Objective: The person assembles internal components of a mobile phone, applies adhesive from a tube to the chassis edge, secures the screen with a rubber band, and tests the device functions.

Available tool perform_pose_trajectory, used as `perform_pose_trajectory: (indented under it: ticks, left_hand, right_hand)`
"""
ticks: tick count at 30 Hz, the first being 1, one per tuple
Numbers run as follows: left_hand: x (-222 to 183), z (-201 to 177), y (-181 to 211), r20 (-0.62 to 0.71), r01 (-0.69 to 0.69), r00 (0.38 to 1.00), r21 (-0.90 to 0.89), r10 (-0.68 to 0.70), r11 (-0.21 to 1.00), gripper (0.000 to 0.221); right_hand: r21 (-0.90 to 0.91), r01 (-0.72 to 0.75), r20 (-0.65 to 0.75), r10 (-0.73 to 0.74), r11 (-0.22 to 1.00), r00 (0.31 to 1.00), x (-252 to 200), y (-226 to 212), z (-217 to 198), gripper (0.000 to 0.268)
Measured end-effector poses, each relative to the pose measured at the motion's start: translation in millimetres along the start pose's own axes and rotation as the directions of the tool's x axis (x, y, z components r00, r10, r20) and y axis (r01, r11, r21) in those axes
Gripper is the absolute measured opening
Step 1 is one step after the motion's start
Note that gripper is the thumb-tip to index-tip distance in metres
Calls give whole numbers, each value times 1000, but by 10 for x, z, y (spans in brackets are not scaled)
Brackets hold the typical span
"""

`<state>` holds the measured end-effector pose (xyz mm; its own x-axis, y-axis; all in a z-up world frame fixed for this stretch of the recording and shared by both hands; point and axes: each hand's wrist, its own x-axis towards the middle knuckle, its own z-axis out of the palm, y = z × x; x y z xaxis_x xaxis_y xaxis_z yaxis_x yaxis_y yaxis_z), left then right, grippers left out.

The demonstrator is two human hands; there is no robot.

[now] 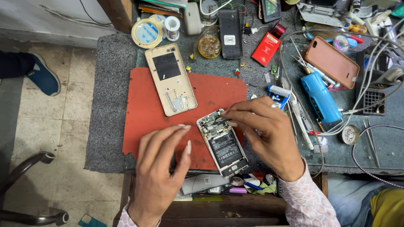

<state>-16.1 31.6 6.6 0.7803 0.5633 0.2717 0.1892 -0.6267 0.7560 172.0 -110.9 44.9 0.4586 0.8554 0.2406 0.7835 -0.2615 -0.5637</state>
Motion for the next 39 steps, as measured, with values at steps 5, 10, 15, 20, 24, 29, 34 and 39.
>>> perform_pose_trajectory:
  ticks: [5,10,15,20,24,29,34,39]
  left_hand:
    - [-18,54,-21,76,-149,987,108,142,983,43]
    - [-50,106,-75,126,-168,981,184,146,969,44]
    - [-76,144,-77,172,-185,975,268,142,945,46]
    - [-87,154,-88,191,-182,973,272,133,945,48]
    - [-64,131,-93,209,-209,966,264,156,942,51]
    - [41,73,-117,313,-420,892,302,327,856,49]
    - [158,24,-114,368,-500,846,294,387,815,51]
    - [203,49,-112,360,-529,836,326,415,783,50]
  right_hand:
    - [27,-22,25,21,999,999,63,16,141,26]
    - [25,-63,37,62,998,997,75,25,168,28]
    - [32,-92,56,90,995,994,102,9,170,30]
    - [-26,-46,19,47,999,999,62,-49,149,35]
    - [-135,-11,-8,10,991,1000,-37,-128,177,36]
    - [-191,36,-11,-38,981,999,-127,-156,237,48]
    - [-238,75,-3,-78,969,997,-156,-126,268,54]
    - [-327,95,18,-95,940,995,-194,-119,300,57]
